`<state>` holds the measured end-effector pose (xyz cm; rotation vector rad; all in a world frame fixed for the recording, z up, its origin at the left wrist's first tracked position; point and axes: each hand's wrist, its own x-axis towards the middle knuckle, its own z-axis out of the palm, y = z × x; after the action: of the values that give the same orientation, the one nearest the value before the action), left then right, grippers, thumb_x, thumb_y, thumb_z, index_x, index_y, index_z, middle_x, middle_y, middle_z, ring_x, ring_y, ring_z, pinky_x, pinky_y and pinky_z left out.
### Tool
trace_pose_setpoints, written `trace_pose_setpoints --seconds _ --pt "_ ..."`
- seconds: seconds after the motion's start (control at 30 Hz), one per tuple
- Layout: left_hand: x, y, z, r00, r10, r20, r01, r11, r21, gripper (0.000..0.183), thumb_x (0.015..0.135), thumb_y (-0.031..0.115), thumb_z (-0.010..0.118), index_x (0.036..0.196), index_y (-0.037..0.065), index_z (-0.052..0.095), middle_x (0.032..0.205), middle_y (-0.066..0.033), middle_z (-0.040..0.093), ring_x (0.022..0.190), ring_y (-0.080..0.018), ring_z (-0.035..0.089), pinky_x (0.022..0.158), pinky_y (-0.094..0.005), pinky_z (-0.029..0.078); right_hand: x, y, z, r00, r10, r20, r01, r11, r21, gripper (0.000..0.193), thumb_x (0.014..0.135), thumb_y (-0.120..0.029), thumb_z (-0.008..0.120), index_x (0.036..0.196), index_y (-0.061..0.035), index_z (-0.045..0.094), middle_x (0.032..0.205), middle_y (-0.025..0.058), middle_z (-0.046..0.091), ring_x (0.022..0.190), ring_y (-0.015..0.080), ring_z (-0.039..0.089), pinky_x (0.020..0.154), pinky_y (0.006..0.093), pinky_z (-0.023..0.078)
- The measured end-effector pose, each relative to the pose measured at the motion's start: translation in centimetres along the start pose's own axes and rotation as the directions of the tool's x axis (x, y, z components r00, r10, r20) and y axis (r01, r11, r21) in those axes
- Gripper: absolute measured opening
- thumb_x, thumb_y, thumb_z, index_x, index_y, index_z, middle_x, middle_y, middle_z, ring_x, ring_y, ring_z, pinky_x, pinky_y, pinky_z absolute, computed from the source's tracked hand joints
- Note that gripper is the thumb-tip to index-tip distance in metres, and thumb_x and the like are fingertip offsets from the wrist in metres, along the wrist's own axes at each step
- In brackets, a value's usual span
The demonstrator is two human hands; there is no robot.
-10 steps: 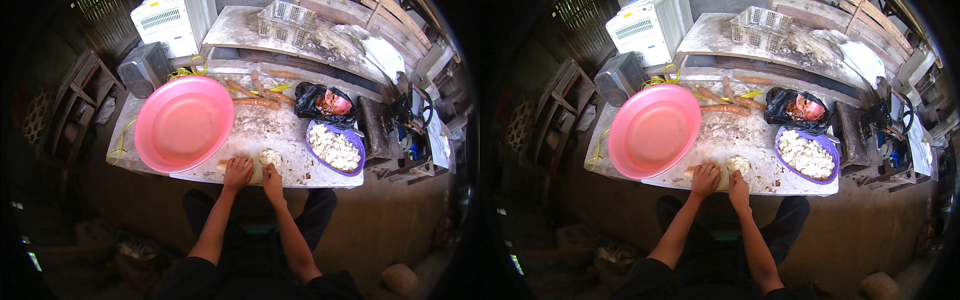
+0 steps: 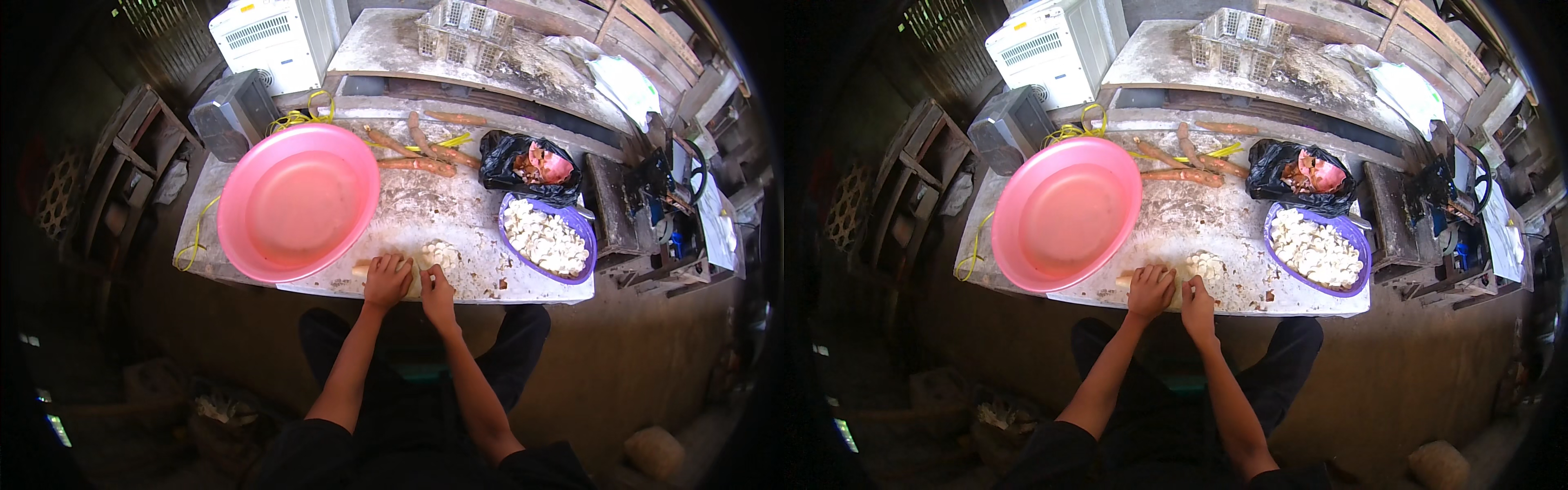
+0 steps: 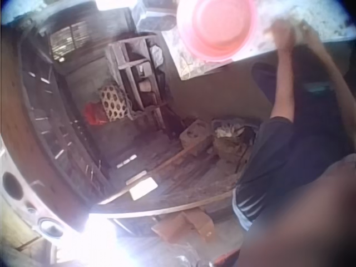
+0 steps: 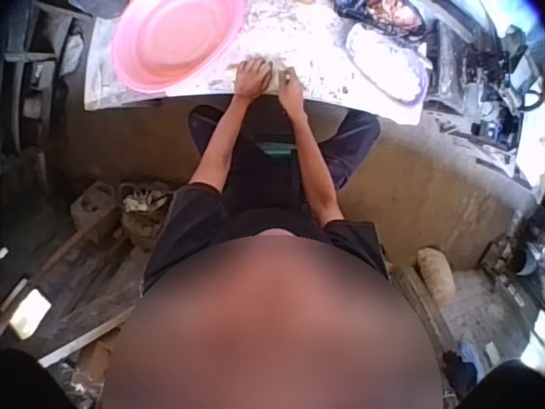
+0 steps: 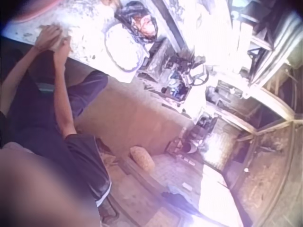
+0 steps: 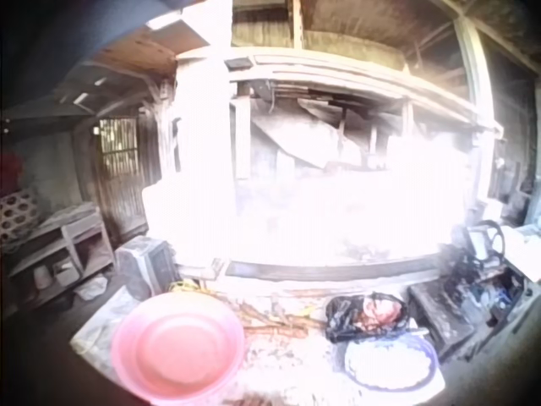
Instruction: The person slices a piece of white food on a table using a small green knife.
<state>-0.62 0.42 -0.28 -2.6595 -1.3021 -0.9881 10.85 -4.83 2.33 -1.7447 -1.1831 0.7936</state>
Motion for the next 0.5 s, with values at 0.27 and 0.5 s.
trace_pose_setpoints --seconds 0.27,0.5 --pt "-0.1 -0.3 -0.1 1.0 0.019 -0.012 -0.019 1.0 0.003 0.023 0.07 0.018 0.056 0.09 0.009 0.057 0.084 -0.0049 0.051 0.081 -0.0186 0.049 0.071 -0.0327 0.036 -0.1 -1.1 0.6 0.997 -0.069 -0.024 0.069 0.997 -0.026 0.013 0.084 -0.018 0.047 0.081 -0.0054 0.044 0.052 0.0183 0.049 0.05 0.0345 0.051 0.046 0.0404 0.036" --pt "-0.1 0.1 -0.3 1.0 0.009 0.004 -0.009 1.0 -0.022 0.023 0.069 0.017 0.056 0.091 0.009 0.056 0.084 -0.0047 0.051 0.081 -0.0189 0.049 0.071 -0.0329 0.037 0.0 -1.3 0.1 0.998 0.009 0.059 -0.005 0.997 -0.079 0.014 0.085 -0.017 0.045 0.082 -0.0037 0.044 0.061 0.0243 0.052 0.063 0.0422 0.052 0.052 0.0467 0.037"
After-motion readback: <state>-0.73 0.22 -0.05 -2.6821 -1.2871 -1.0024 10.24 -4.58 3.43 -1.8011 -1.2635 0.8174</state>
